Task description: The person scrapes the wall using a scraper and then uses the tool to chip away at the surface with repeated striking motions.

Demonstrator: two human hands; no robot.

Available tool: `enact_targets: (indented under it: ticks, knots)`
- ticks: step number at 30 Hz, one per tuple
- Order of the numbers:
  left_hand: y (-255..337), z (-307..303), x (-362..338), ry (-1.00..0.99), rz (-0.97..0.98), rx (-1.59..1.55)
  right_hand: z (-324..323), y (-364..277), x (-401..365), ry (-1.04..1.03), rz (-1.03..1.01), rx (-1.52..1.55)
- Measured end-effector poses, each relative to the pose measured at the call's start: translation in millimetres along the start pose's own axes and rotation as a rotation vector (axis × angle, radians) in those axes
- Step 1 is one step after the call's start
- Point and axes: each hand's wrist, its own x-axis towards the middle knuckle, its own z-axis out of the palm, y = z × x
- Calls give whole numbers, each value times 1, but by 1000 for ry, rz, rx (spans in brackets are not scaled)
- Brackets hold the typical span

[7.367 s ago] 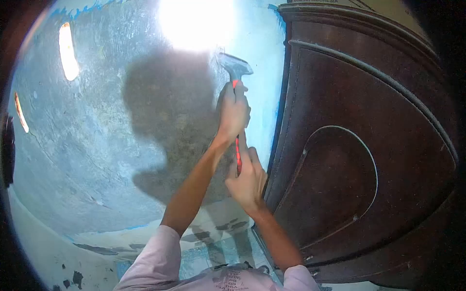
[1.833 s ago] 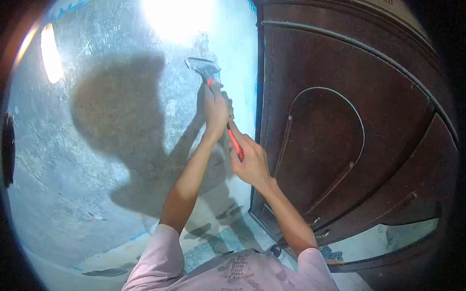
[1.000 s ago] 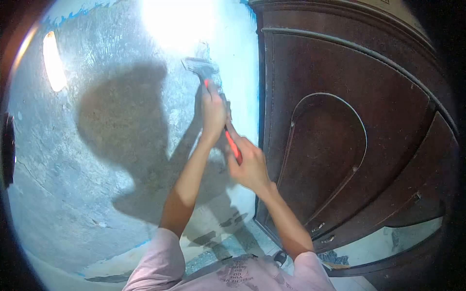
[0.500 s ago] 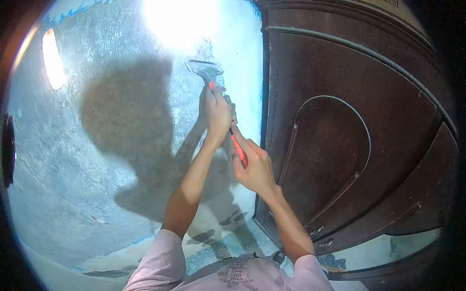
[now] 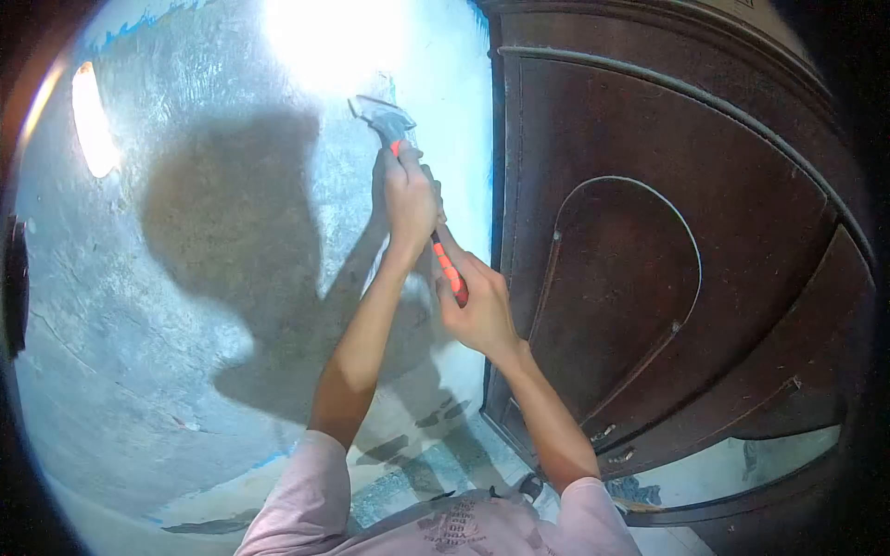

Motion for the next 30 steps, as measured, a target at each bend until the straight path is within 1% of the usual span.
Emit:
enact_targets:
  ticks: [2,4,5,6,7,8,10,11,12,14,16,18,19,20,21,22,23,24,25,27,28,30]
  knots:
    - [35,-4,-12,-91,-150,-159,-8,-5,2,-56,41,-36]
    - [6,-4,-11,-84,-138,-142,-6,-5,-6,-68,49,-66]
    - [-16,-3,-10,-38,-96,-100,-3,-3,-13,-58,40,-61]
    - [-26,-2,-9,10,-51,-59,0,-1,-17,-48,25,-56]
    - [-14,-4,-14,11,-134,-89,4,2,-17,-22,4,-31]
    - [-3,-4,-9,14,-131,-89,4,2,-12,-23,1,-29]
    - [14,-4,0,-25,-66,-78,-2,-6,5,2,-61,-37]
    - [18,-5,0,-24,-67,-75,-7,-15,9,-26,40,-10]
    - [22,-5,0,-51,-78,-110,-11,-22,11,-31,76,28]
    - [26,-6,-4,-104,-106,-178,-8,-15,6,-26,15,-20]
    - [23,-9,-15,-92,-106,-152,-1,-9,-8,-17,12,-23]
    - [9,-9,-14,-79,-152,-136,-1,-7,-7,-12,-10,-29]
    - [-17,-4,1,-31,23,-44,-4,-14,-1,-34,17,-49]
    - [-1,-3,7,-29,23,-40,-6,-17,3,-57,49,-68]
    - [15,-2,12,-52,-2,-83,-4,-10,14,0,-60,-31]
    - [36,-3,16,-76,-26,-125,-6,-12,22,-1,-60,-28]
    - [51,-6,20,-128,-105,-116,-10,-19,31,-28,-16,-51]
    - [53,-6,19,-128,-105,-114,-14,-27,35,-56,30,-75]
    - [53,-7,16,-120,-106,-117,-13,-34,35,-9,6,-13]
    - [50,-8,7,-113,-100,-123,-11,-28,18,-31,20,-16]
    - [42,-10,-2,-91,-110,-114,-8,-22,8,-58,34,-18]
    - [22,-11,-10,-45,-126,-98,-4,-14,4,-45,0,-3]
